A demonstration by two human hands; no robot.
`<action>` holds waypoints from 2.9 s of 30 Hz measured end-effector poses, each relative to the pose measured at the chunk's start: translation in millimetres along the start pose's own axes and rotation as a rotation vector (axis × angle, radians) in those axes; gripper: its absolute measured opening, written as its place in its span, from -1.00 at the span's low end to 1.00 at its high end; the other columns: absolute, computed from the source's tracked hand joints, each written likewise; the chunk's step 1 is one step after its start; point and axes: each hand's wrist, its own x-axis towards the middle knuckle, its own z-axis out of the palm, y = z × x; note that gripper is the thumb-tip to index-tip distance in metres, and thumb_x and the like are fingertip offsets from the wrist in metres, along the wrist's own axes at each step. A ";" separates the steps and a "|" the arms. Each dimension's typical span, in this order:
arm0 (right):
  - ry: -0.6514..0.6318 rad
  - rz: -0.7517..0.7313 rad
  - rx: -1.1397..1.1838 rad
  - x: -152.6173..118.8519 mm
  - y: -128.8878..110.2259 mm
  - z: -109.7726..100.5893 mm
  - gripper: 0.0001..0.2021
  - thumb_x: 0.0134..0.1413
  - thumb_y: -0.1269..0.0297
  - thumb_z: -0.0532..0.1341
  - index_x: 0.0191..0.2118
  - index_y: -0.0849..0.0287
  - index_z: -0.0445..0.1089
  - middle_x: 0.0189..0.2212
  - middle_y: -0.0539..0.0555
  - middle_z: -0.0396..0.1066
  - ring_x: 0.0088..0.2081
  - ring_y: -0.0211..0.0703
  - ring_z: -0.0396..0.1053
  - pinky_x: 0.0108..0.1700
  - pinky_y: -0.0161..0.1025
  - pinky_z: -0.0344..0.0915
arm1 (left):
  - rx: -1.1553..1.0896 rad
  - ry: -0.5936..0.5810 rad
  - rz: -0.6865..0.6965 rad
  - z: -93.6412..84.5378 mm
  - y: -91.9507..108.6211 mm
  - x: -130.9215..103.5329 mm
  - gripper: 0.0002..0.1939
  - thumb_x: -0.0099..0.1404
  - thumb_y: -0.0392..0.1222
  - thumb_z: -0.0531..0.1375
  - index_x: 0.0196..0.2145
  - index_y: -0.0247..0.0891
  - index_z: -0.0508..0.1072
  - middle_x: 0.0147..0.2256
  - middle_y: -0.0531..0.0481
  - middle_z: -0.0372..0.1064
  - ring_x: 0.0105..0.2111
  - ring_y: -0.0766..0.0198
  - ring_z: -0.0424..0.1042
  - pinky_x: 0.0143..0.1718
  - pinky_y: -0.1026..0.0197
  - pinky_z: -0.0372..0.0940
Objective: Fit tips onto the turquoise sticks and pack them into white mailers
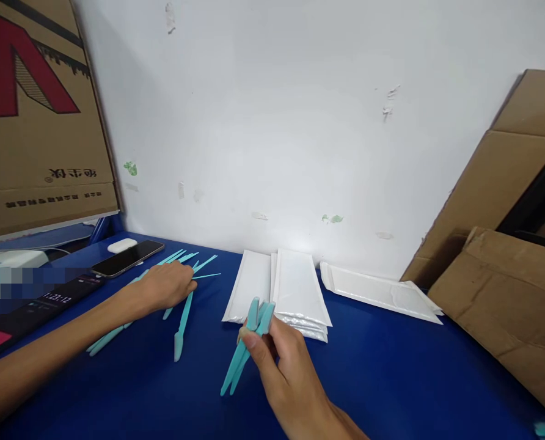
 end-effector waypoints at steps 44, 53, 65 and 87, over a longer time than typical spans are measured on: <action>-0.021 0.000 -0.009 -0.6 -3.0 -0.7 -0.64 0.38 -0.03 0.03 -0.26 0.15 0.35 -0.62 -0.13 0.12 -0.57 -0.29 0.13 -0.42 -0.28 0.13 | -0.016 -0.036 0.154 6.3 14.8 -8.7 -0.82 0.15 -0.30 0.12 -0.35 -0.29 0.52 -0.29 -0.31 0.56 -0.26 -0.10 0.54 -0.32 0.08 0.32; -0.026 0.005 0.013 -2.7 -2.2 -1.3 -0.66 0.38 -0.01 0.04 -0.25 0.14 0.34 -0.61 -0.14 0.11 -0.57 -0.30 0.12 -0.42 -0.29 0.13 | -0.070 0.053 0.170 -0.2 12.2 -11.1 -0.71 0.28 -0.11 0.03 -0.43 -0.26 0.47 -0.41 -0.23 0.51 -0.41 -0.04 0.50 -0.41 0.10 0.22; -0.024 -0.022 -0.023 -1.1 -3.8 -2.3 -0.64 0.38 -0.02 0.03 -0.28 0.15 0.34 -0.62 -0.13 0.12 -0.57 -0.28 0.12 -0.43 -0.29 0.13 | -0.167 0.176 0.174 10.8 11.5 0.6 -0.67 0.40 -0.17 -0.08 -0.16 -0.30 0.43 -0.27 -0.25 0.50 -0.23 -0.05 0.50 -0.26 0.06 0.26; 0.043 -0.035 -0.057 -0.5 -6.0 -0.4 -0.64 0.38 -0.01 0.02 -0.28 0.15 0.35 -0.61 -0.11 0.14 -0.57 -0.27 0.13 -0.46 -0.30 0.15 | -0.987 0.352 0.404 8.7 26.2 4.7 -0.54 0.50 0.13 -0.27 -0.38 -0.17 0.16 -0.52 0.14 0.13 -0.49 0.29 0.32 -0.34 0.22 0.32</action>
